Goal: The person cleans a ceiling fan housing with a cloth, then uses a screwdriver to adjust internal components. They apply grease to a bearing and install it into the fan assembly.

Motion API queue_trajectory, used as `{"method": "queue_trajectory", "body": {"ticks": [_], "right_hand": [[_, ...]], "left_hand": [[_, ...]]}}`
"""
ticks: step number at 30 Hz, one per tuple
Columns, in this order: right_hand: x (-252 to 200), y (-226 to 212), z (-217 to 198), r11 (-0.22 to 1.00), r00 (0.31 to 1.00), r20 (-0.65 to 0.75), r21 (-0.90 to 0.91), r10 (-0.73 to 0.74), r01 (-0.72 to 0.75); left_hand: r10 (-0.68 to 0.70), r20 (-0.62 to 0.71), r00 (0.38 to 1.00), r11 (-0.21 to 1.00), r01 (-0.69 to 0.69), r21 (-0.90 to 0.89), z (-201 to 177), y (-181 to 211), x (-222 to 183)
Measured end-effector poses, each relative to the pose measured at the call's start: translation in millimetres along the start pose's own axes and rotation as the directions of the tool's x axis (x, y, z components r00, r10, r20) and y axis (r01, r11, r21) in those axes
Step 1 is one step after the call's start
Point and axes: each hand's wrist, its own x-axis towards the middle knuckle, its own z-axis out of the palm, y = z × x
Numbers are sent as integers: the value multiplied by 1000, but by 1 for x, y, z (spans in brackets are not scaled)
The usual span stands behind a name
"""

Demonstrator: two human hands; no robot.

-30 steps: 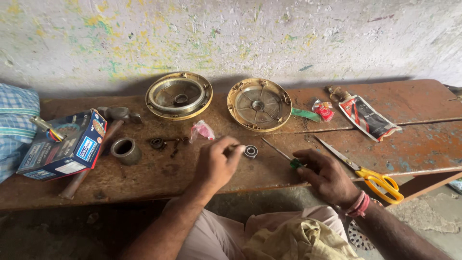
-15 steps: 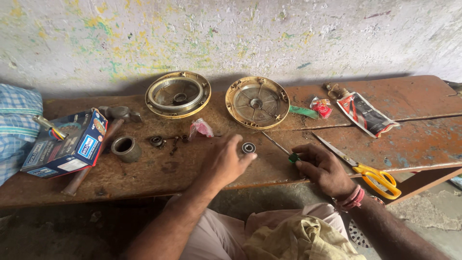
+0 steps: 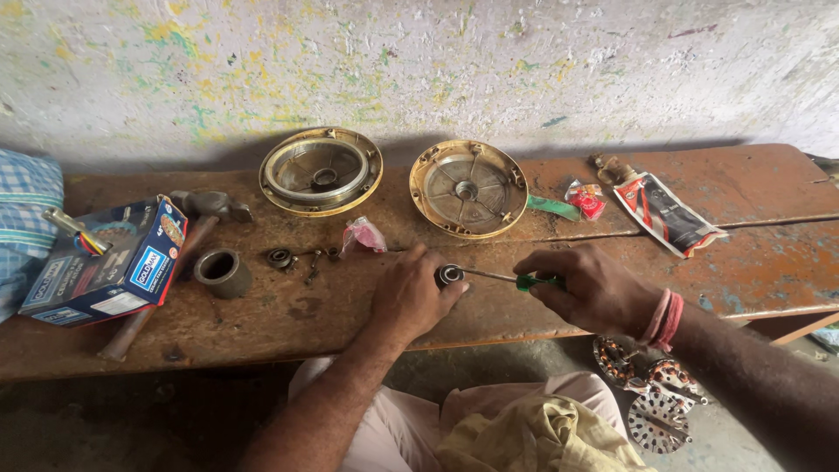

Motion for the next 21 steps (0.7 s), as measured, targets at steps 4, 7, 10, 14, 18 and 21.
{"method": "queue_trajectory", "body": {"ticks": [4, 7, 10, 14, 18, 21], "right_hand": [[8, -3, -1, 998, 998, 56, -58, 4, -1], [13, -2, -4, 992, 996, 65, -108, 67, -60], [21, 2, -8, 983, 995, 91, -182, 25, -8], [44, 2, -18, 975, 983, 172, -221, 65, -26], [81, -11, -38, 933, 929, 317, -354, 192, -73], [111, -25, -50, 921, 862, 418, -368, 287, -128]], "left_hand": [[-22, 2, 1000, 1000, 22, -2, 0, -1, -1], [-19, 13, 1000, 1000, 19, 2, 0, -2, -1], [-25, 26, 999, 1000, 25, 14, 2, -3, 1], [10, 16, 1000, 999, -11, 38, 5, -6, 2], [11, 29, 1000, 999, -13, 42, 6, -7, 3], [1, 63, 998, 999, -5, 51, 5, -7, 3]]}}
